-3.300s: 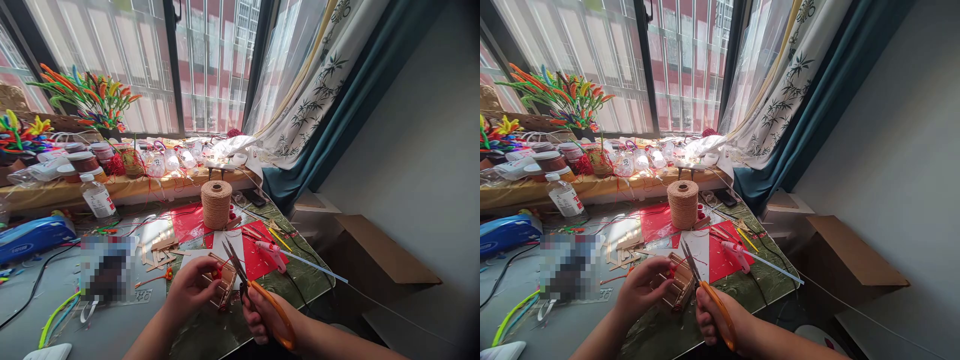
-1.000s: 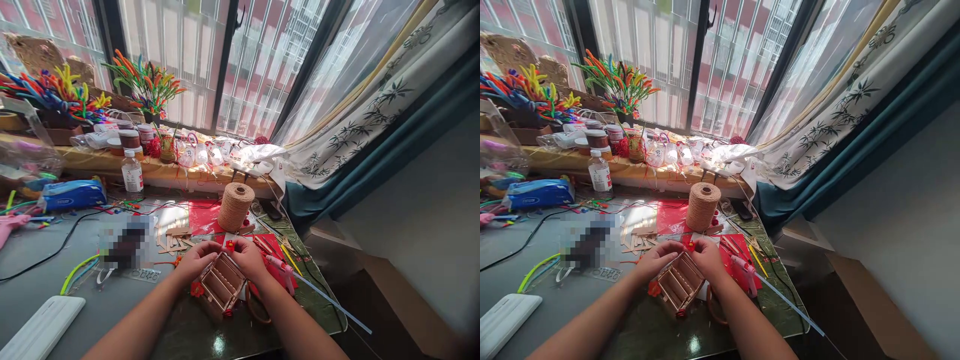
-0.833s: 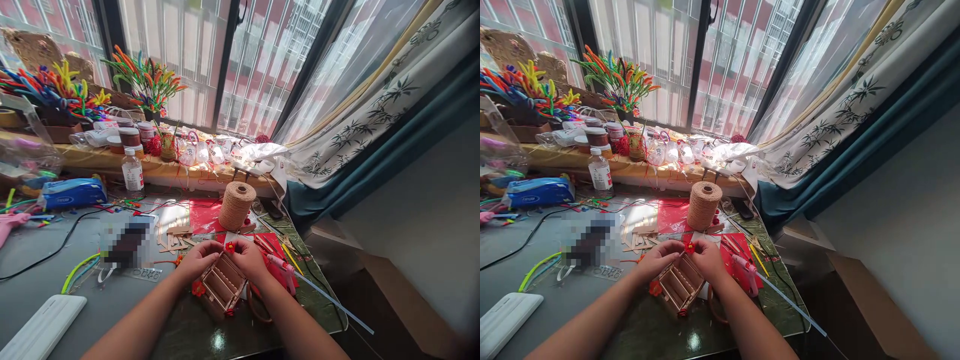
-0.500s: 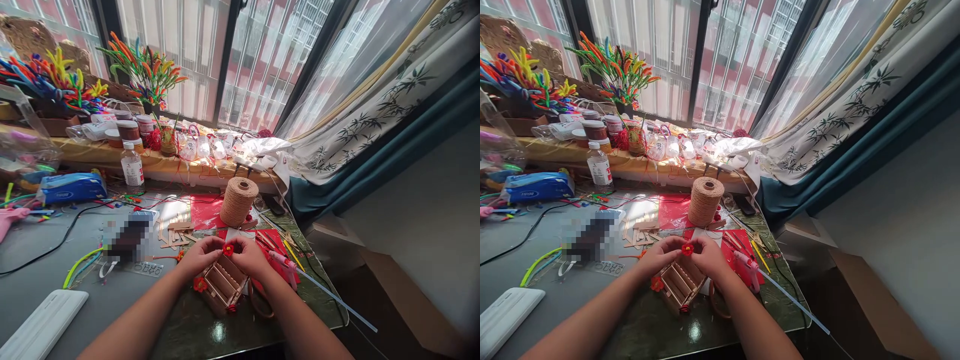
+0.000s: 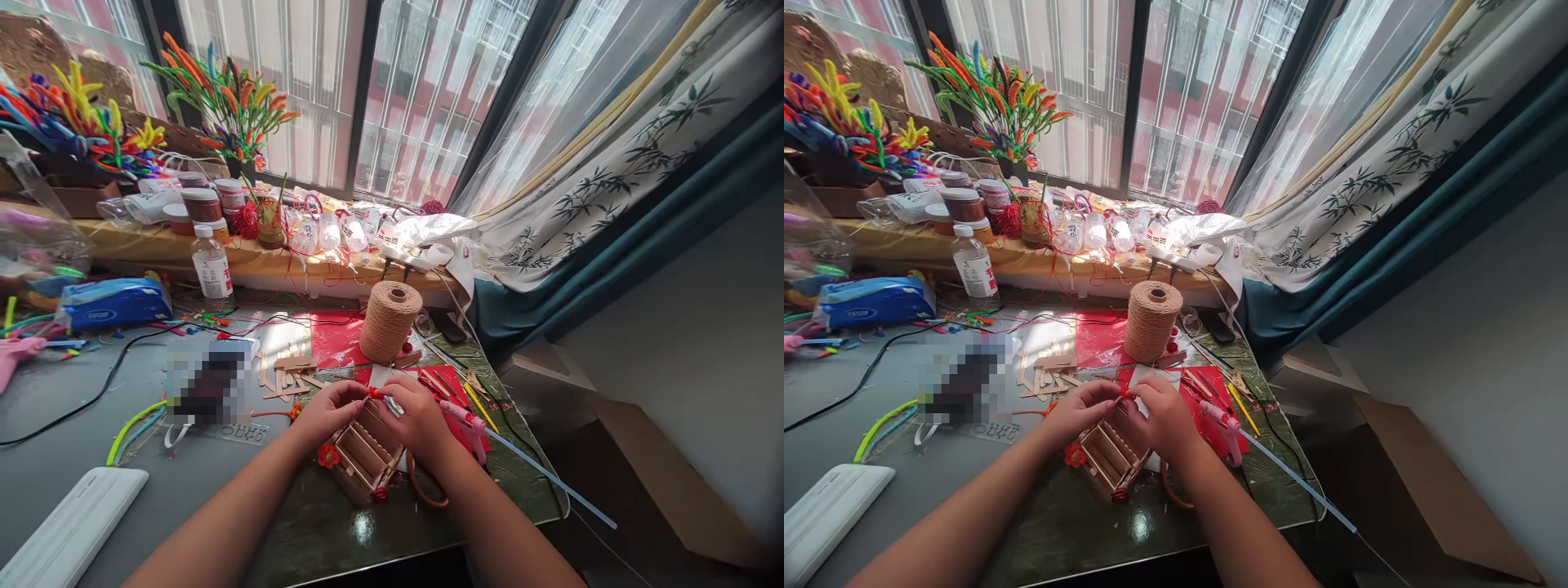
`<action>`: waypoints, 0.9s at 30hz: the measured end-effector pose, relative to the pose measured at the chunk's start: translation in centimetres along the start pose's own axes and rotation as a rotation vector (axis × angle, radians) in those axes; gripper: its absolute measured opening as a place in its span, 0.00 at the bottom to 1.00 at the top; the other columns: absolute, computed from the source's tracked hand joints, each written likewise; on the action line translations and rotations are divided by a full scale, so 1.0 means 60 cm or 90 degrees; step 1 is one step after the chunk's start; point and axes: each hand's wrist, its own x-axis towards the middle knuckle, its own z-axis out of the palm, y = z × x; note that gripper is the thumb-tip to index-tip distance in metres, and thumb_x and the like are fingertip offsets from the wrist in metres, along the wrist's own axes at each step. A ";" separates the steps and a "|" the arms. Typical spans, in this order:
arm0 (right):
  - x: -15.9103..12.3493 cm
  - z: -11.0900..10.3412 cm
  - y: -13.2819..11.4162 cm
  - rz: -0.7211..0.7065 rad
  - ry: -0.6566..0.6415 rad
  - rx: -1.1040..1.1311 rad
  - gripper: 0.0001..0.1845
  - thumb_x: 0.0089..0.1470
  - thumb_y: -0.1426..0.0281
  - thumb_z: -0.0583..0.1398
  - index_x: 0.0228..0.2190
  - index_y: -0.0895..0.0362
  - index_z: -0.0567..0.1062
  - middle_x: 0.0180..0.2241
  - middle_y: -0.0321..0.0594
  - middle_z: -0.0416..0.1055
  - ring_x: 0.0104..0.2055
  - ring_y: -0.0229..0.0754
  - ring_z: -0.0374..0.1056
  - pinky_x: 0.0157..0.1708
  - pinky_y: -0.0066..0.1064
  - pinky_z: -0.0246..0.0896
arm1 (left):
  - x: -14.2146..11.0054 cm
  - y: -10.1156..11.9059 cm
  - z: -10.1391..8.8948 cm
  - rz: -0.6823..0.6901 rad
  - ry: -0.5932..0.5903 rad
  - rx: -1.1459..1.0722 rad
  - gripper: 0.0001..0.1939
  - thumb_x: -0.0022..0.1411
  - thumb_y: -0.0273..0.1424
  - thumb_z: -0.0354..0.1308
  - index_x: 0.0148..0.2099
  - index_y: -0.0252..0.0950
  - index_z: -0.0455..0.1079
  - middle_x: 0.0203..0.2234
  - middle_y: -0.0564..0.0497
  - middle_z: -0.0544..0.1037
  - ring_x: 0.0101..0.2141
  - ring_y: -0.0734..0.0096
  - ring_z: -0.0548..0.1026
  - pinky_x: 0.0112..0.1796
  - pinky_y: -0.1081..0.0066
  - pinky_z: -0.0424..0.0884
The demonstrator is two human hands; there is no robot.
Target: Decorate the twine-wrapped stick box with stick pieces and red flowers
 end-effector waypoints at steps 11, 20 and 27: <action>0.007 0.010 0.003 -0.015 -0.057 -0.004 0.10 0.65 0.73 0.61 0.45 0.53 0.81 0.41 0.46 0.78 0.44 0.49 0.73 0.46 0.41 0.69 | -0.003 0.005 -0.003 -0.008 -0.012 0.028 0.18 0.62 0.41 0.65 0.50 0.36 0.79 0.45 0.44 0.83 0.47 0.54 0.79 0.51 0.59 0.72; 0.015 0.008 0.008 0.005 -0.092 0.032 0.13 0.61 0.77 0.62 0.45 0.53 0.82 0.41 0.45 0.79 0.44 0.48 0.74 0.47 0.41 0.70 | -0.004 -0.001 0.000 0.017 0.010 -0.018 0.20 0.61 0.40 0.68 0.53 0.37 0.77 0.46 0.43 0.83 0.48 0.55 0.79 0.52 0.58 0.72; 0.007 -0.007 -0.016 0.095 -0.016 0.111 0.13 0.59 0.69 0.67 0.46 0.53 0.81 0.45 0.45 0.76 0.44 0.47 0.73 0.45 0.38 0.71 | -0.006 0.016 0.002 0.001 0.018 -0.005 0.19 0.64 0.44 0.65 0.51 0.37 0.77 0.47 0.43 0.82 0.48 0.55 0.79 0.51 0.59 0.73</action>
